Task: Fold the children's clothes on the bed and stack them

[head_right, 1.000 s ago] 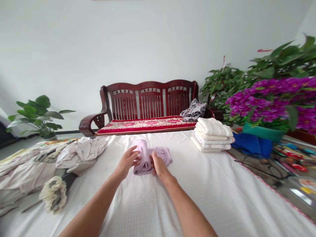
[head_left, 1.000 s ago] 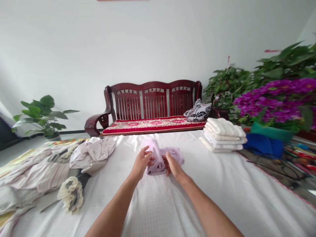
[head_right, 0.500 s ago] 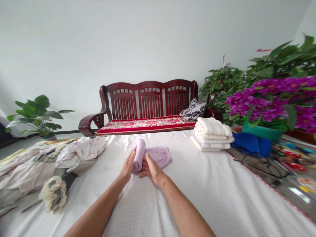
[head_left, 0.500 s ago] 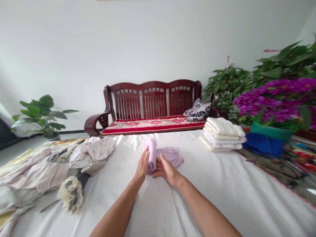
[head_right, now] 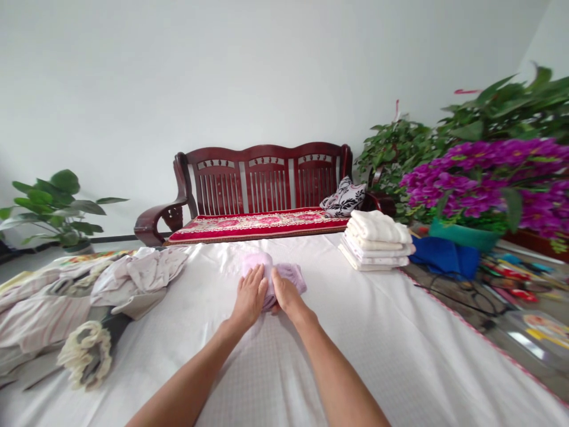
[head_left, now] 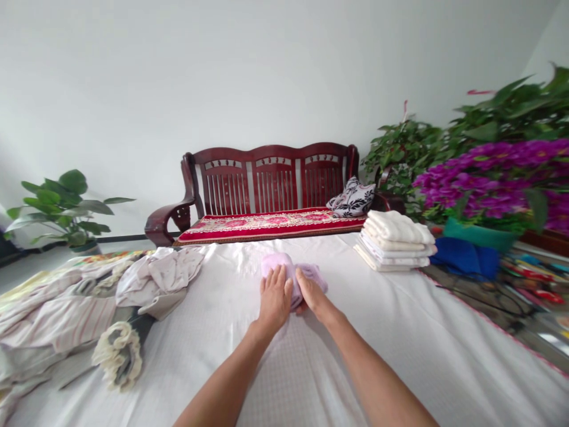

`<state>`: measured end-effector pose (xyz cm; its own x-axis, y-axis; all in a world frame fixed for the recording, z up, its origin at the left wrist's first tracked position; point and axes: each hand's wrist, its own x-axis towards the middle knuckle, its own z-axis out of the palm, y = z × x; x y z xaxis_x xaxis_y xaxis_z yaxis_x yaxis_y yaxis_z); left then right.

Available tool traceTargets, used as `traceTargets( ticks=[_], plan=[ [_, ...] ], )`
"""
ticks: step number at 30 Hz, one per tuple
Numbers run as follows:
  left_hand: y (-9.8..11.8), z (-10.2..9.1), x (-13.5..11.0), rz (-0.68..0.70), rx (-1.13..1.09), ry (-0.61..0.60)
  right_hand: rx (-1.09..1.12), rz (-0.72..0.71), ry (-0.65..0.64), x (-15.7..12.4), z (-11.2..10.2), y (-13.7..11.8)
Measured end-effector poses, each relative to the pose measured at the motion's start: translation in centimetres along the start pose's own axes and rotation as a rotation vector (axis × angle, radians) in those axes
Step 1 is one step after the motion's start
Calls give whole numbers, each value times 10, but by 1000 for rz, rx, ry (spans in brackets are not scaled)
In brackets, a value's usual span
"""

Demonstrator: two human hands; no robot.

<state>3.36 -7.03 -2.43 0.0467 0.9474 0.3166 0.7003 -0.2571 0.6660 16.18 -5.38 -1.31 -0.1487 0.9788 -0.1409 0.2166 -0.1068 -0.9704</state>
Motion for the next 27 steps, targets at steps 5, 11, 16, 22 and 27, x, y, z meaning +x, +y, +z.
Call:
traceTargets(
  ticks=[5,11,16,22,27],
  plan=[
    [2,3,6,-10,-319,32,-196,-189,56,10,-16,7],
    [-7,-3,9,68,-81,51,-535,-290,228,8,-15,11],
    [-11,-1,2,169,279,-91,-604,-353,301,1,-15,6],
    [-16,-1,3,183,274,-128,-788,-499,292,-4,-19,10],
    [-26,-14,2,174,143,-203,-599,-504,230,-3,-32,17]
  ],
)
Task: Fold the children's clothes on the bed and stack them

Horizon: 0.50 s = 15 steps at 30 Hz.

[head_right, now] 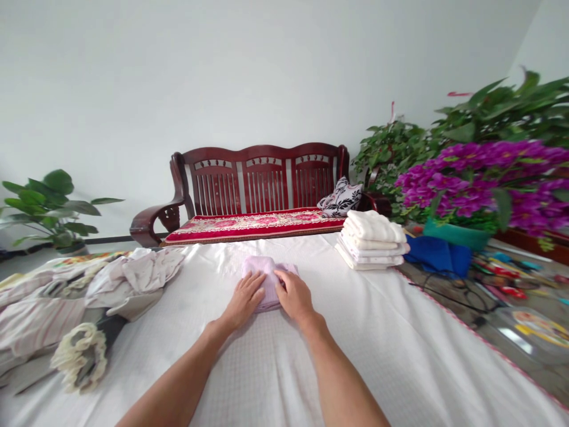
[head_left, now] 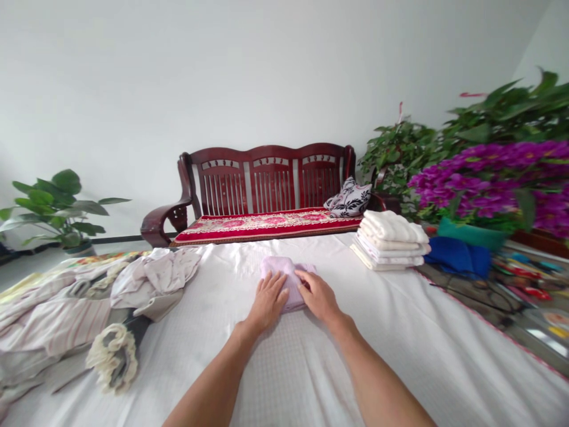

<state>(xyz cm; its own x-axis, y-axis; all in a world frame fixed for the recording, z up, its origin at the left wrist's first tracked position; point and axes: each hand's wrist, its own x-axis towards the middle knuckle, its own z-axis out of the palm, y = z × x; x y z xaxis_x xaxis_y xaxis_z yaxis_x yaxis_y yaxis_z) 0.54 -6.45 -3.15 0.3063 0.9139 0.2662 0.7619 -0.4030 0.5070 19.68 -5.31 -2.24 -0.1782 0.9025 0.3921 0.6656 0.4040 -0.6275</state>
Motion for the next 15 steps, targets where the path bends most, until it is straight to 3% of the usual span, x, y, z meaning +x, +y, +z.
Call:
traceTargets(
  ticks=[3,6,15],
  plan=[
    [-8,-8,-8,63,-36,-52,177,-44,-130,0,-9,7],
    [-15,-11,-15,128,-32,-87,157,-98,-249,0,-14,9],
    [-18,-2,-18,127,-93,-29,-38,-76,-231,-4,-7,-8]
  ],
)
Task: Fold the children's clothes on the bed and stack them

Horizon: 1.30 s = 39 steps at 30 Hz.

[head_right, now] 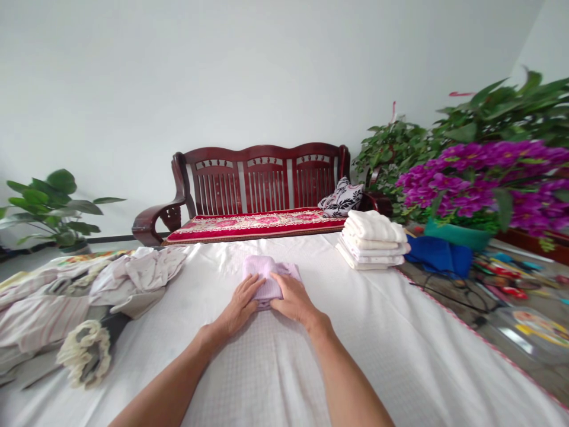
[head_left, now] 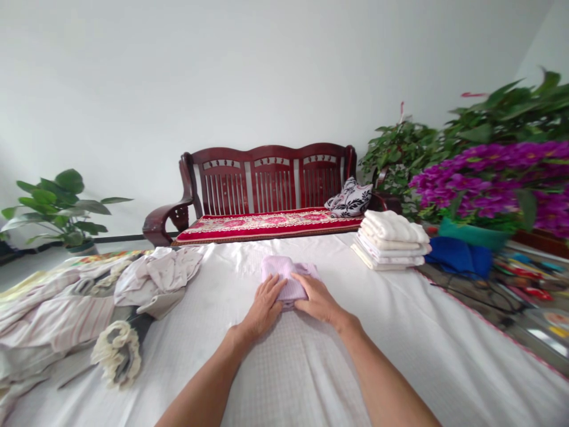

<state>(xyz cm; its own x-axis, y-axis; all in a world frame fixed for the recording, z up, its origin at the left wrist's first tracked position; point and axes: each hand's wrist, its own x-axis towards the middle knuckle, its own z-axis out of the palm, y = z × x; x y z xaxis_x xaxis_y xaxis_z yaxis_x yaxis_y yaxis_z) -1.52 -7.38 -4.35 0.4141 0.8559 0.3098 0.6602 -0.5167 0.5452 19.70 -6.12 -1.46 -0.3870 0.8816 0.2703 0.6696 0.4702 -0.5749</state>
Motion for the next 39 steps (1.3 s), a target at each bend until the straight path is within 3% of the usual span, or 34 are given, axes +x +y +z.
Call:
traceTargets(
  ticks=[10,20,26,29,35,39],
  plan=[
    [1,7,2,16,9,63,-150,36,33,-5,12,-11],
    [10,6,-1,6,100,51,-231,96,127,-3,27,-16],
    [19,2,-3,-23,186,11,-237,115,136,-3,25,-16],
    [22,-3,-5,-30,224,-40,-215,60,157,-2,22,-8],
    [26,-11,-10,-30,298,-108,-182,-153,366,-4,13,3],
    [28,-13,-12,-13,338,-119,-153,-237,333,-6,8,6]
  ],
)
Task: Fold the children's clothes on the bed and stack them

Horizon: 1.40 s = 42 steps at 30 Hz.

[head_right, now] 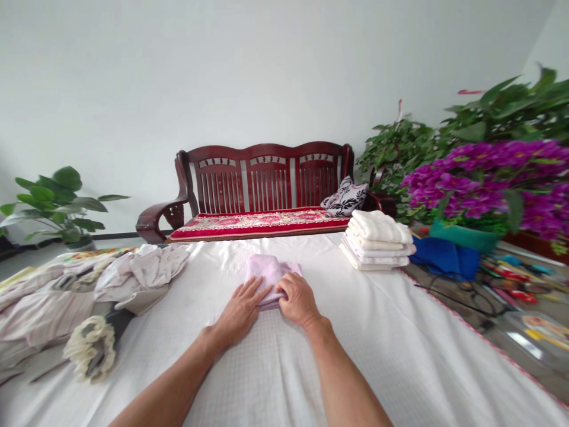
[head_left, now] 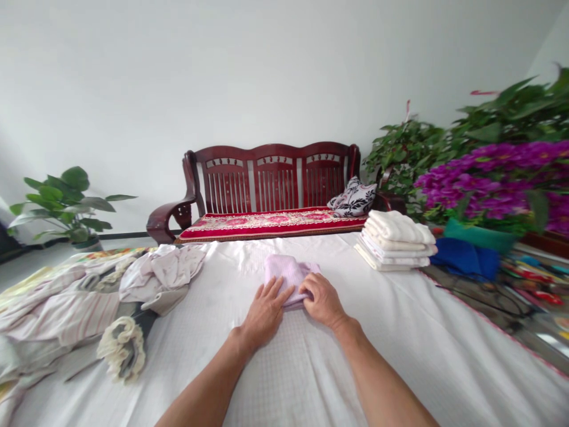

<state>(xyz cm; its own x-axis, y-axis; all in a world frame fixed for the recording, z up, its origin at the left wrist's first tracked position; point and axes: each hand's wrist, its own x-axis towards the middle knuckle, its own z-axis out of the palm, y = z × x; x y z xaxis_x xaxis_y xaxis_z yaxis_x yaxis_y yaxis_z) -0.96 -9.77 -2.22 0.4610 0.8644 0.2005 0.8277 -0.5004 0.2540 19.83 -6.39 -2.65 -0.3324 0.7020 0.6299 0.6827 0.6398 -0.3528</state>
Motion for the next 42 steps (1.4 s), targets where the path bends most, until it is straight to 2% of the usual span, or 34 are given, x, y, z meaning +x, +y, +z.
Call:
traceTargets(
  ticks=[5,10,13,17,19,21,23,26,29,34,39,42],
  plan=[
    [-3,-3,-1,62,13,3,163,-15,-53,-2,-4,10],
    [-8,-9,0,128,-39,19,323,40,-59,-1,-8,14],
    [-6,-12,0,128,-102,26,277,81,-56,0,-10,9],
    [-4,-13,-1,106,-174,24,141,133,-182,1,-12,0],
    [-5,-11,1,77,-241,46,123,170,-205,1,-12,-1],
    [-9,-7,5,24,-317,115,156,214,-166,1,-12,1],
    [-15,-4,11,-33,-351,204,188,282,-66,0,-11,6],
    [-24,1,23,-43,-271,255,133,427,53,0,-11,13],
    [-27,3,37,-5,-144,215,-40,504,-8,3,-13,11],
    [-25,7,60,-38,-16,135,-279,422,-141,10,-13,-6],
    [-24,10,69,-57,31,83,-298,267,-177,15,-6,-12],
    [-26,10,68,-75,7,50,-277,236,-193,16,-6,-7]
  ],
)
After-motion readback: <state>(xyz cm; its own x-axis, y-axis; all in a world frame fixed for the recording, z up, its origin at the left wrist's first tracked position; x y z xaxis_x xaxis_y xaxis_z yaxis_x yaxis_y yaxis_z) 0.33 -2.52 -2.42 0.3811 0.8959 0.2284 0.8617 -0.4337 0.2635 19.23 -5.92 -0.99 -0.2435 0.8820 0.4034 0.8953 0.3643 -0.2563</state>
